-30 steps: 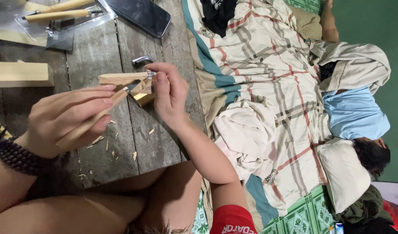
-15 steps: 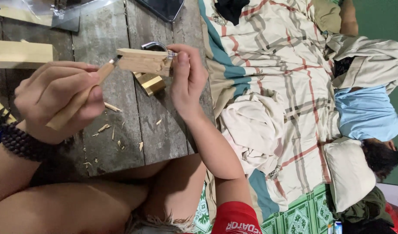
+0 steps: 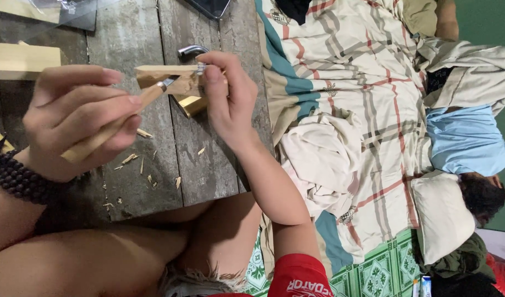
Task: Shaping and carving small wooden blocks using a hand-held carving tool and a metal hook for manipulation.
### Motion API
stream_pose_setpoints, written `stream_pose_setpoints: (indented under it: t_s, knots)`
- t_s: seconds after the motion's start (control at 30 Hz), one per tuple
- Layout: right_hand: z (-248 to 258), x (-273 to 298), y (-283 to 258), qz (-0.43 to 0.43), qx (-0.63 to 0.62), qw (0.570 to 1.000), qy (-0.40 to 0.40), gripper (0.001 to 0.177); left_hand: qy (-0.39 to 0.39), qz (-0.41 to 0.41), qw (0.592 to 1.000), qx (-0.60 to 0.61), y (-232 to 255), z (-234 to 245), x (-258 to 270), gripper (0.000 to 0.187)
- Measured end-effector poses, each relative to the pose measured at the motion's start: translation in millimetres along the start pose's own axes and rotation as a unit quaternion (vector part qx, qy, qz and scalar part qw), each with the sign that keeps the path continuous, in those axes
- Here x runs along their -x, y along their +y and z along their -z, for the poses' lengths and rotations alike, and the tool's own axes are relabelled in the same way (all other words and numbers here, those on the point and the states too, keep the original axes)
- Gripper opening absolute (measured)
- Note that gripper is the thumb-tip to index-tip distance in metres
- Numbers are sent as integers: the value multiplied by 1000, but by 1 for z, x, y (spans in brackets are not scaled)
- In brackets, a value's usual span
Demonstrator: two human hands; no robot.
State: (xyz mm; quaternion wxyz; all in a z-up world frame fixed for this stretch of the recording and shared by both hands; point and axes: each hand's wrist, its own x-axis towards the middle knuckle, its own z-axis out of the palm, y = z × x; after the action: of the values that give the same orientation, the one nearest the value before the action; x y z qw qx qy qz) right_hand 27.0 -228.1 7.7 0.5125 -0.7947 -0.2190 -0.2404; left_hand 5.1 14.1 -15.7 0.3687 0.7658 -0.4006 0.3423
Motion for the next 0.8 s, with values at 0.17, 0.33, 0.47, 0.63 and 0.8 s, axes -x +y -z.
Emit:
stream_pose_setpoints:
  t_s: [0.17, 0.33, 0.47, 0.63, 0.8]
  knots:
    - [-3, 1, 17, 14, -21, 1000, 3, 20, 57, -5, 998, -22, -16, -11, 14, 13]
    - [7, -4, 10, 3, 6, 1000, 30, 21, 33, 43, 999, -6, 0, 3, 2, 10]
    - [5, -7, -3, 20, 10, 1000, 10, 21, -1, 37, 999, 24, 4, 7, -2, 13]
    - [5, -8, -17, 5, 23, 1000, 1, 21, 11, 38, 999, 26, 1, 4, 1, 14]
    - [4, -11, -24, 0, 26, 1000, -16, 25, -9, 74, 996, 37, 2, 7, -2, 8]
